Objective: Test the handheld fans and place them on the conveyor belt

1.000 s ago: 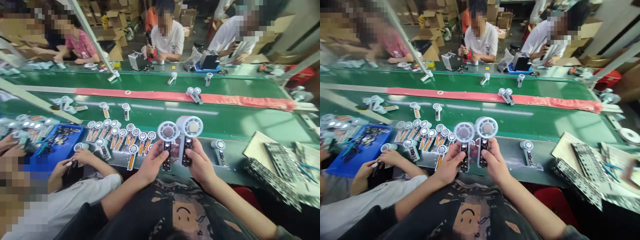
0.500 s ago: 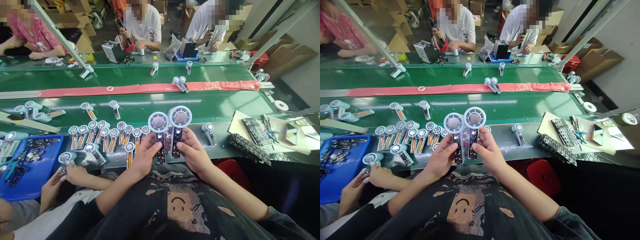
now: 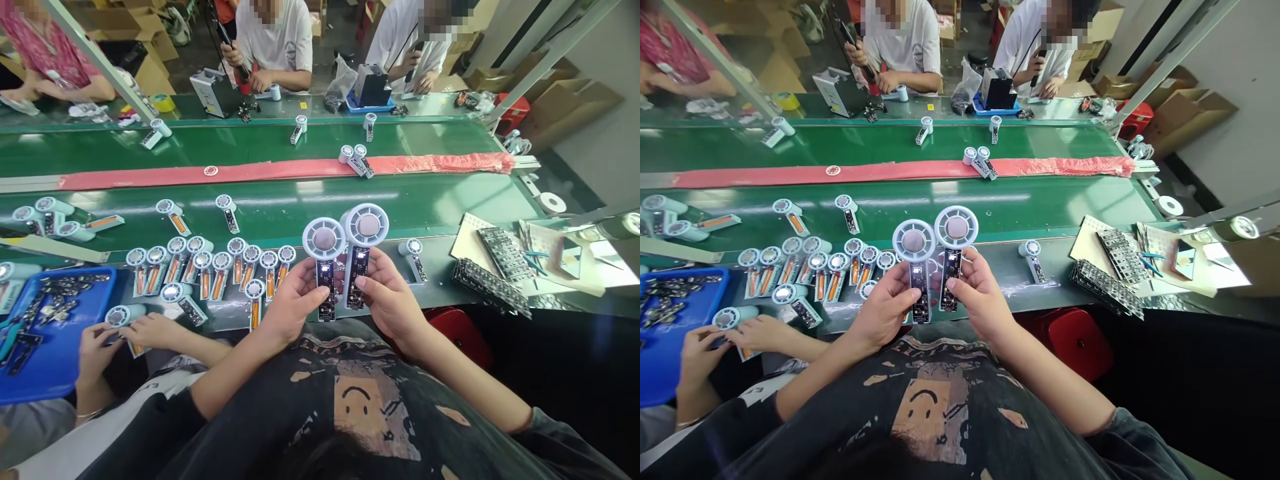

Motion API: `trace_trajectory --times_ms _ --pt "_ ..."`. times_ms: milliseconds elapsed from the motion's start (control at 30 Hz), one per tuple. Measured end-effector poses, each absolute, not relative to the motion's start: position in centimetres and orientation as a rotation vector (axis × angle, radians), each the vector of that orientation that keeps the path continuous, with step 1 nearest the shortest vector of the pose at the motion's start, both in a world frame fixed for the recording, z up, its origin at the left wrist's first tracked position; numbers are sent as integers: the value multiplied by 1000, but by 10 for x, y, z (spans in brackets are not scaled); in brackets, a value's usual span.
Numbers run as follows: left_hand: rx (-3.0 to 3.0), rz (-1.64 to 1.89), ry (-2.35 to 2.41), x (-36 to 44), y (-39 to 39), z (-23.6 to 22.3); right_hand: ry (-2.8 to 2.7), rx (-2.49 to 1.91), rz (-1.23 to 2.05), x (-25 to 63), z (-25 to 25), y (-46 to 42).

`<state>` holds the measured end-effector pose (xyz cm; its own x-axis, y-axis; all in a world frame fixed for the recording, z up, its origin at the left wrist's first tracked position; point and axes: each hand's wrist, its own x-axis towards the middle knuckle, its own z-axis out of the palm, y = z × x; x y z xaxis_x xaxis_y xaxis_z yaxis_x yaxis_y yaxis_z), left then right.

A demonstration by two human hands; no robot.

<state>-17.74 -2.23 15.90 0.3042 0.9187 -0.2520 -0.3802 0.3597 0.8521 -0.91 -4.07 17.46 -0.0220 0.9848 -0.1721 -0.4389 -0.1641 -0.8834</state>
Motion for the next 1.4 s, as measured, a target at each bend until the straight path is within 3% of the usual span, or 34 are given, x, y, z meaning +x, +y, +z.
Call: trace_trajectory --times_ms 800,1400 --pt "687 1089 1022 -129 -29 139 -760 -929 1728 43 160 -21" --pt "781 1158 978 -123 -30 149 -894 -878 1752 54 166 -12"
